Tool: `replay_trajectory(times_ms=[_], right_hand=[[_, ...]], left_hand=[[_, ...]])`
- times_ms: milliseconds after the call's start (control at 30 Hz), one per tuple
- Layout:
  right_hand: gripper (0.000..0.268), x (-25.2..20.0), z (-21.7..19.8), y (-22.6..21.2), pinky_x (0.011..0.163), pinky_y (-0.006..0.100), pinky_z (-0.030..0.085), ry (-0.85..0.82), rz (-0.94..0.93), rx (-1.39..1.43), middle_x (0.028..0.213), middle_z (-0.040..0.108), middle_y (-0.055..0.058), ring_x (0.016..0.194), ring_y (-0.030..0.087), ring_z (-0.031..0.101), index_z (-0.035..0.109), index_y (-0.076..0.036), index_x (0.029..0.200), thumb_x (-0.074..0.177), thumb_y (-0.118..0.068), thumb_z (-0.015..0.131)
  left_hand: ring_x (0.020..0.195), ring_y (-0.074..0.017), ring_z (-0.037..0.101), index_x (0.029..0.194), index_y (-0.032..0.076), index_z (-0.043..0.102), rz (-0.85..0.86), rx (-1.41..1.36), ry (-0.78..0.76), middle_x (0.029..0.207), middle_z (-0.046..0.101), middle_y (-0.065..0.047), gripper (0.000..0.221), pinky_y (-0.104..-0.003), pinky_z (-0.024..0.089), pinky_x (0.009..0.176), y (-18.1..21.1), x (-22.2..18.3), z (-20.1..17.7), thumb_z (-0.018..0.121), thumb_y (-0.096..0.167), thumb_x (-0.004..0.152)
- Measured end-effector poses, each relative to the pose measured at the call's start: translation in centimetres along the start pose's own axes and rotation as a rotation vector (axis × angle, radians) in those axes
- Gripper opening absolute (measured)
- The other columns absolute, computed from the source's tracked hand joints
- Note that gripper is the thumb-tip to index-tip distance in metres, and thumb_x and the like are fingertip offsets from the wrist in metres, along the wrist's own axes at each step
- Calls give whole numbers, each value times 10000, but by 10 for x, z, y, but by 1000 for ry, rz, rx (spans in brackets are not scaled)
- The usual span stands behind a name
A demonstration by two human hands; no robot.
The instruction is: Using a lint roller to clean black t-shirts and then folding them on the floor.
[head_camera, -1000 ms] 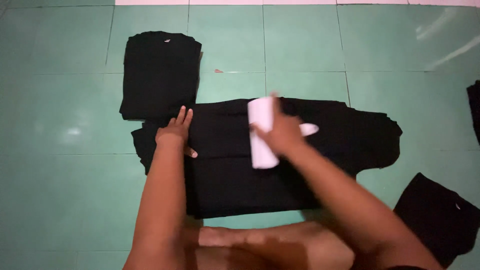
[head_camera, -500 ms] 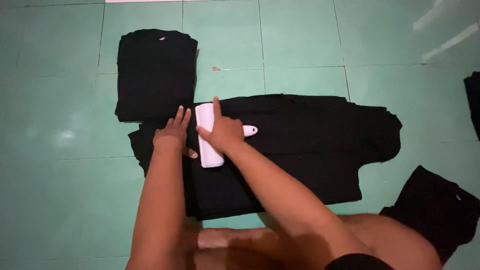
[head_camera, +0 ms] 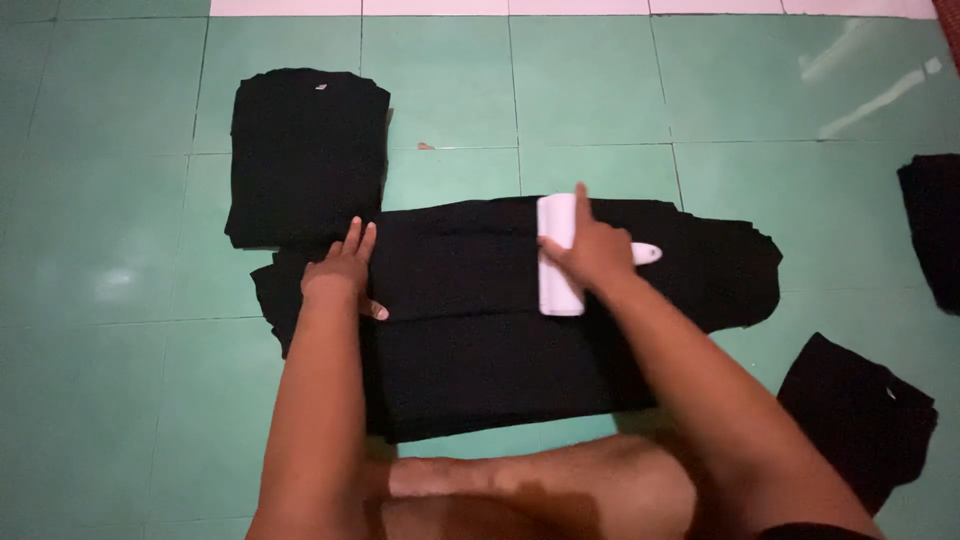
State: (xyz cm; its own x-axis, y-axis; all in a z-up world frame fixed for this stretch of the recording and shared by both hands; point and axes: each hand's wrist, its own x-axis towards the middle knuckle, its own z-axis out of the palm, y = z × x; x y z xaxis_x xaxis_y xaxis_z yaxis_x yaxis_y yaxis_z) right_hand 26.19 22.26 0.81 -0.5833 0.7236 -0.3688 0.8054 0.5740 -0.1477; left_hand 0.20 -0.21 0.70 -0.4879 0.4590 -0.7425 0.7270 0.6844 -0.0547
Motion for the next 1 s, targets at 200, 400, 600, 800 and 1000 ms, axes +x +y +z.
replay_trajectory(times_ms=[200, 400, 600, 800, 1000], right_hand=[[1046, -2, -16, 75, 991, 540, 479, -50, 141, -17, 1223, 719, 273, 1144, 453, 694, 106, -188, 1680, 880, -730, 506], [1016, -7, -38, 114, 1028, 523, 448, -67, 205, -55, 1260, 726, 245, 1179, 421, 695, 149, -217, 1686, 877, -714, 511], [1036, -11, -37, 182, 1105, 568, 346, -13, 322, -12, 1418, 641, 274, 1304, 466, 603, 240, -169, 1678, 853, -699, 571], [1021, -11, -35, 226, 942, 579, 378, 61, 456, -19, 1325, 657, 257, 1120, 539, 645, 125, -249, 1677, 854, -637, 587], [1050, -1, -48, 128, 1075, 619, 337, 165, 154, 75, 1233, 688, 354, 1198, 528, 641, 168, -168, 1684, 905, -768, 536]], left_hand=[[1606, -228, 106, 1654, 293, -108, 4, 34, 7, 1744, -146, 70, 1455, -647, 314, 1197, -3, 10, 8, 988, 419, 706], [1609, -234, 105, 1657, 278, -102, 15, 4, 2, 1750, -127, 52, 1446, -642, 304, 1206, -4, 6, 4, 981, 425, 710], [1605, -234, 128, 1660, 273, -94, 25, 56, 23, 1752, -129, 48, 1446, -639, 336, 1193, -6, 10, 10, 977, 453, 706], [1607, -197, -4, 1604, 318, -290, -69, 31, -136, 1680, -376, 144, 1495, -587, 344, 1229, 7, -3, -10, 951, 420, 776], [1609, -201, 106, 1653, 283, -124, -18, 65, -14, 1747, -156, 50, 1476, -628, 345, 1191, -1, 12, 5, 994, 442, 702]])
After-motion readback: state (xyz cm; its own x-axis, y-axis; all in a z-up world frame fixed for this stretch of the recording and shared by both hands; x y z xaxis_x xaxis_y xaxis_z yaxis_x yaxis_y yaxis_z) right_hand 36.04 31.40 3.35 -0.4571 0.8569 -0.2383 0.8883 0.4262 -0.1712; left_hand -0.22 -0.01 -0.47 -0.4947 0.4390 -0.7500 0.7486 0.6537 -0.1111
